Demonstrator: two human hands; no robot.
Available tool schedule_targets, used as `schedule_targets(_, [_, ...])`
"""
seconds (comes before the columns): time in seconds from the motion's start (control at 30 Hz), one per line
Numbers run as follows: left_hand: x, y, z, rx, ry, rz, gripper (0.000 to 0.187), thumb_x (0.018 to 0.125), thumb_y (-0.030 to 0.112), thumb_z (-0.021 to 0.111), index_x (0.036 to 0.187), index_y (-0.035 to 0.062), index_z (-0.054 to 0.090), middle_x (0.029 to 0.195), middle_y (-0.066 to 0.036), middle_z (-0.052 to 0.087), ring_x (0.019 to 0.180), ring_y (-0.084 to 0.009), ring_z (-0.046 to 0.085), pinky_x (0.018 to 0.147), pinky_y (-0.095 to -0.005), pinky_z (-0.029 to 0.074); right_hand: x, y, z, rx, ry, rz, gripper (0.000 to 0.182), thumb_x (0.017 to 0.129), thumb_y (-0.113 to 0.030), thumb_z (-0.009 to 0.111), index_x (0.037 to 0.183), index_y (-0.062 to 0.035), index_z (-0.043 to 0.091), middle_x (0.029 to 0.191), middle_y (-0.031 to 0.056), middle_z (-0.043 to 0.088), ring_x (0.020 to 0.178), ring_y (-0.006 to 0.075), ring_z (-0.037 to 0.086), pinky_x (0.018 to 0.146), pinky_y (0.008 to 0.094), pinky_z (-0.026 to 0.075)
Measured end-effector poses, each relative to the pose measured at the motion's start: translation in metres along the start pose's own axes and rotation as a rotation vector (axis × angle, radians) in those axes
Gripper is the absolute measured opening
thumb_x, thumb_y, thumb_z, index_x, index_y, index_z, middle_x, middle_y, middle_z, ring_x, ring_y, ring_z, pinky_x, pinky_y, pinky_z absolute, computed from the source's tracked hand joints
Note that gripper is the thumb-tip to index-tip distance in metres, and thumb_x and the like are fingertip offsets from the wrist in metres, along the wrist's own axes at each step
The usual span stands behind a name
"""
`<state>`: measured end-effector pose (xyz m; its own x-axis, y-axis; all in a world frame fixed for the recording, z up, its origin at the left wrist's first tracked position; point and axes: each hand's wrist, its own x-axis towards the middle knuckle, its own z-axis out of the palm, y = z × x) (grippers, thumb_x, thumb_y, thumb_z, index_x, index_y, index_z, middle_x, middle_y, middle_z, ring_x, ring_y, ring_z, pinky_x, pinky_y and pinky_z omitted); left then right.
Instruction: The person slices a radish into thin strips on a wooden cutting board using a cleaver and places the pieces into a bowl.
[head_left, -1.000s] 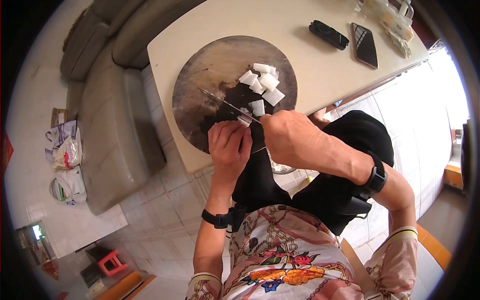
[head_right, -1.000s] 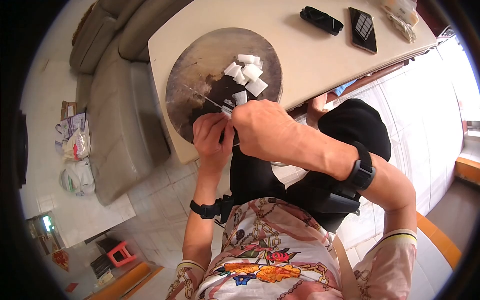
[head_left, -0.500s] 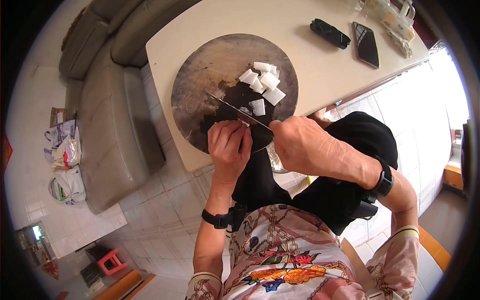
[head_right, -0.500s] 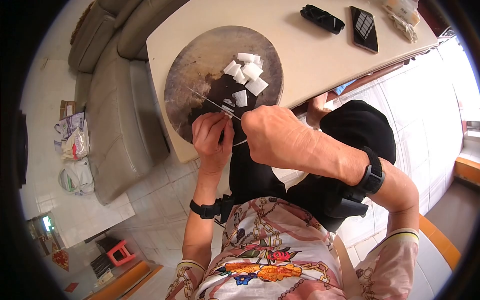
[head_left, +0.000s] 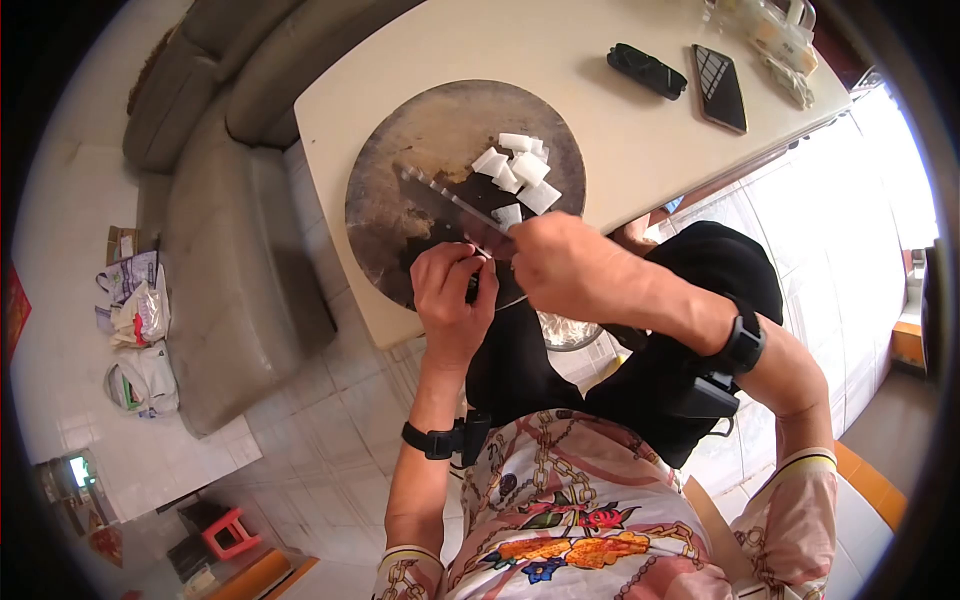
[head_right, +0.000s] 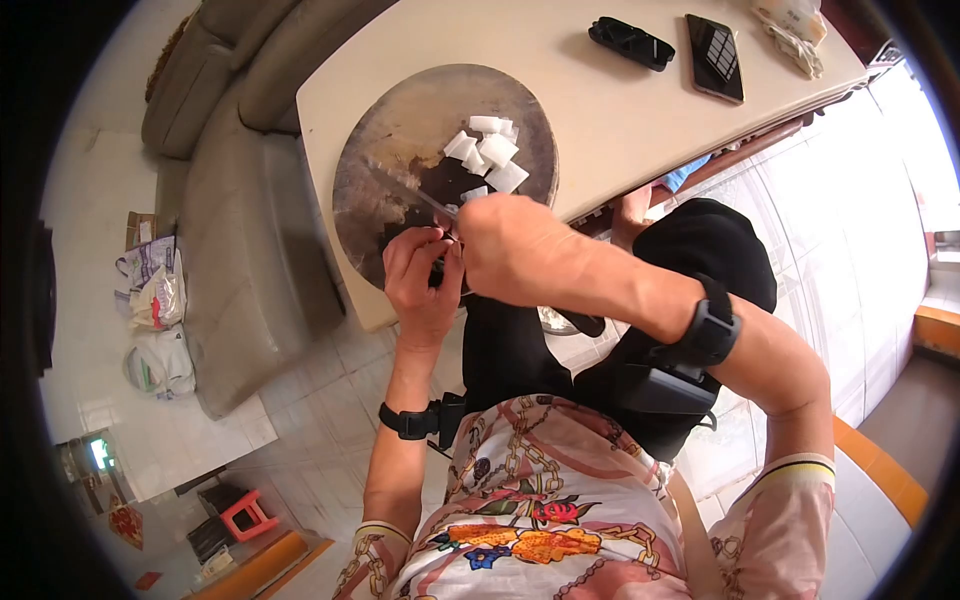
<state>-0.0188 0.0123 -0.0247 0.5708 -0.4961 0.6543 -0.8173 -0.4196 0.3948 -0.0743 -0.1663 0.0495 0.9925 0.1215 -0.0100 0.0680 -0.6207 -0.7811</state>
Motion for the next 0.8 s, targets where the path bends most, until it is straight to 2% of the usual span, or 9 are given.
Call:
schedule_targets(0.1, [0.005, 0.002, -0.003, 0.002, -0.008, -0.068, 0.020, 0.073, 0.006, 0.072, 0.092, 0.0035, 0.065, 0.100, -0.010, 0.062, 0.094, -0.0285, 0.059, 0.084, -0.0385, 0.045, -0.001, 0.004, -0.016, 0.097, 0.065, 0.039, 0.018, 0.080, -0.007, 0.054, 0.082, 0.0107, 0.056, 0.070, 0.0294, 0.056, 0.071, 0.0458, 0.059, 0.060, 0.0464, 0.046])
schedule_targets(0.17, [0.018, 0.006, -0.004, 0.042, -0.055, -0.070, 0.023, 0.074, 0.010, 0.072, 0.095, 0.0044, 0.065, 0.102, -0.010, 0.061, 0.096, -0.0286, 0.057, 0.087, -0.0390, 0.043, -0.006, 0.001, -0.028, 0.072, 0.183, 0.040, 0.021, 0.081, -0.009, 0.054, 0.077, 0.0110, 0.056, 0.071, 0.0299, 0.056, 0.073, 0.0463, 0.058, 0.061, 0.0469, 0.046])
schedule_targets(0.33, [0.031, 0.001, -0.001, 0.115, -0.215, -0.031, 0.028, 0.077, 0.017, 0.071, 0.101, 0.0084, 0.062, 0.104, -0.007, 0.059, 0.103, -0.0281, 0.054, 0.092, -0.0406, 0.038, -0.008, 0.010, -0.031, 0.027, 0.169, 0.049, 0.024, 0.082, -0.012, 0.055, 0.076, 0.0113, 0.055, 0.070, 0.0306, 0.055, 0.071, 0.0467, 0.056, 0.062, 0.0483, 0.044])
schedule_targets(0.5, [0.034, 0.000, -0.001, 0.124, -0.312, -0.060, 0.018, 0.075, 0.012, 0.068, 0.091, 0.0109, 0.059, 0.100, -0.005, 0.058, 0.101, -0.0274, 0.054, 0.087, -0.0406, 0.038, -0.010, 0.007, -0.033, 0.068, 0.132, 0.084, 0.024, 0.083, -0.012, 0.055, 0.075, 0.0106, 0.055, 0.068, 0.0303, 0.054, 0.070, 0.0470, 0.056, 0.063, 0.0486, 0.044])
schedule_targets(0.8, [0.018, 0.003, -0.031, 0.154, -0.322, -0.078, 0.013, 0.070, 0.001, 0.067, 0.079, 0.0081, 0.061, 0.096, -0.007, 0.061, 0.098, -0.0285, 0.056, 0.087, -0.0398, 0.039, -0.017, 0.008, -0.032, 0.027, 0.112, 0.071, 0.019, 0.080, -0.007, 0.051, 0.074, 0.0105, 0.055, 0.067, 0.0294, 0.055, 0.071, 0.0469, 0.057, 0.064, 0.0494, 0.046])
